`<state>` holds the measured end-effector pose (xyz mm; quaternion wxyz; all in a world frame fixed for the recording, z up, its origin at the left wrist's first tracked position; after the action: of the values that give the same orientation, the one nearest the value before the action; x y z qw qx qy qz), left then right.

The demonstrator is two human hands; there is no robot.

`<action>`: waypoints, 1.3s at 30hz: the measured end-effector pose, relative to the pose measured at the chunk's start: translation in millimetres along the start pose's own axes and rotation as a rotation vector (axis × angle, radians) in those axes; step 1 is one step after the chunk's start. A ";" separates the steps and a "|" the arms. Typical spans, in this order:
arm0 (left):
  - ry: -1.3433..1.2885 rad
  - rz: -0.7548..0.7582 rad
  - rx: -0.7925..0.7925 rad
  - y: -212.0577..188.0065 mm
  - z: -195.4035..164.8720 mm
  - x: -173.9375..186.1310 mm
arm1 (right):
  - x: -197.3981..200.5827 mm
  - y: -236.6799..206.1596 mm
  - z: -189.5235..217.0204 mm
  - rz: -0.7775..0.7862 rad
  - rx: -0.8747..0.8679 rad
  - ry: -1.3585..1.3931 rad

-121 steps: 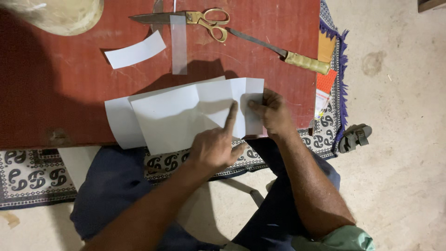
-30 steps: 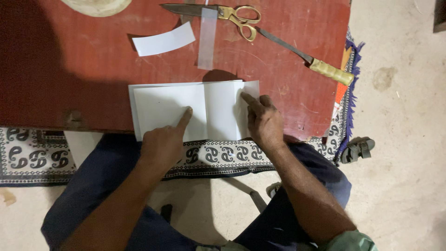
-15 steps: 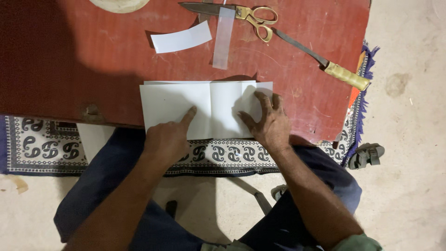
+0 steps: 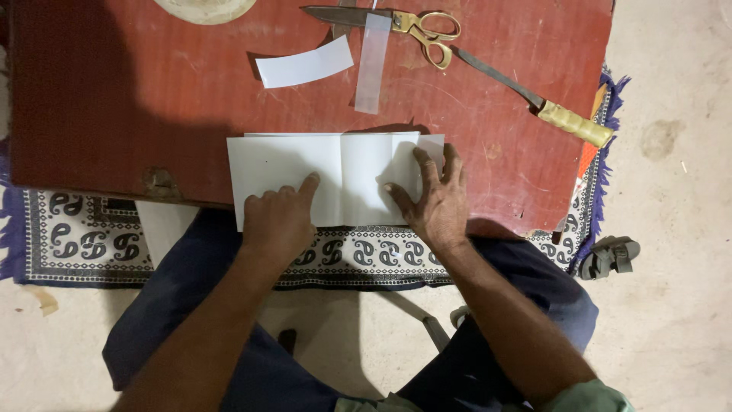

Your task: The person folds a large white sheet of paper in half multiple times on a low red table, using a metal tool to press and sharpen the creases. The person repeatedly aligns edges and smooths the folds by hand.

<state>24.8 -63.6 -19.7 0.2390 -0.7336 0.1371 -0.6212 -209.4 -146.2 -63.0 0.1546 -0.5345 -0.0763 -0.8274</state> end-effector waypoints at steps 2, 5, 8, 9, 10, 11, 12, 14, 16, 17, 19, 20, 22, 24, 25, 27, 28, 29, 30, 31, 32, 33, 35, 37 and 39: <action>0.004 -0.015 0.003 -2.1 1.1 4.9 | -4.3 -0.4 1.7 0.000 0.015 -0.084; -0.044 0.113 0.081 -2.2 6.7 5.9 | -12.3 0.9 4.3 0.069 0.006 -0.101; -0.067 0.112 0.102 0.6 10.8 10.2 | -18.4 0.3 4.5 0.197 -0.104 -0.054; -0.085 0.096 0.113 2.7 12.5 11.7 | -17.1 0.9 6.0 0.181 -0.096 -0.065; -0.103 0.078 0.127 4.6 14.7 13.2 | -15.9 1.5 8.0 0.165 -0.084 -0.073; -0.120 0.062 0.142 5.5 17.4 14.3 | -14.5 1.9 9.9 0.151 -0.072 -0.081; -0.134 0.013 0.140 6.6 19.2 16.4 | -14.6 2.5 10.4 0.172 -0.089 -0.082; -0.160 -0.086 0.141 7.7 21.2 19.1 | -14.8 3.8 10.5 0.215 -0.119 -0.079; -0.153 -0.095 0.154 8.7 18.9 15.9 | -13.7 5.2 9.3 0.212 -0.123 -0.037; -0.151 -0.097 0.157 9.9 15.8 13.6 | -12.9 5.1 7.2 0.211 -0.127 -0.017; -0.125 -0.026 0.154 14.0 7.1 6.3 | -9.3 5.8 3.3 0.164 -0.091 0.129; -0.110 0.011 0.163 16.1 2.6 3.0 | -8.0 6.1 1.5 0.146 -0.066 0.209; -0.114 0.040 0.159 18.3 -5.8 -0.7 | -5.0 9.0 -1.5 0.093 -0.008 0.319; -0.111 0.057 0.136 21.2 -16.3 -2.6 | -4.1 12.7 -7.7 0.101 -0.046 0.377; -0.107 0.062 0.117 22.7 -23.1 -3.7 | -4.5 14.6 -12.5 0.138 -0.111 0.378; -0.094 0.047 0.064 25.8 -38.2 -5.8 | 1.9 18.0 -22.0 0.150 -0.158 0.363; -0.085 0.028 0.033 27.2 -46.9 -7.6 | 9.4 18.9 -27.8 0.127 -0.140 0.345; -0.078 0.009 0.003 28.1 -54.2 -9.7 | 16.3 19.1 -32.4 0.106 -0.121 0.328; -0.061 -0.025 -0.032 29.3 -61.4 -11.7 | 21.7 19.3 -37.4 0.109 -0.122 0.312; -0.044 -0.061 -0.067 29.9 -67.9 -13.8 | 26.5 20.2 -42.0 0.111 -0.123 0.297; -0.028 -0.095 -0.102 30.6 -72.8 -15.6 | 30.4 20.8 -45.8 0.114 -0.124 0.280; -0.036 -0.097 -0.103 31.8 -74.7 -17.9 | 33.6 22.1 -47.5 0.097 -0.102 0.275; -0.054 -0.093 -0.104 33.7 -75.6 -20.3 | 36.0 22.8 -48.0 0.067 -0.063 0.266; -0.059 -0.099 -0.093 35.6 -72.2 -17.9 | 28.4 21.1 -51.7 0.155 -0.208 0.175; -0.068 -0.076 -0.078 36.3 -69.1 -13.8 | 25.1 17.8 -51.2 0.141 -0.224 0.076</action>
<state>-41.8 -100.0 -42.4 0.1910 -0.7678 0.1249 -0.5987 -257.1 -182.2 -62.2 0.1545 -0.5206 0.0605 -0.8375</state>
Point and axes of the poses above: each hand's wrist, its own y-axis towards the middle knuckle, its own x-axis out of the back of the hand, z = x × y, the point moved 4 cm from there along y, towards the middle knuckle, and after that the axes turned 1 degree about -x, right-handed, at the moved point
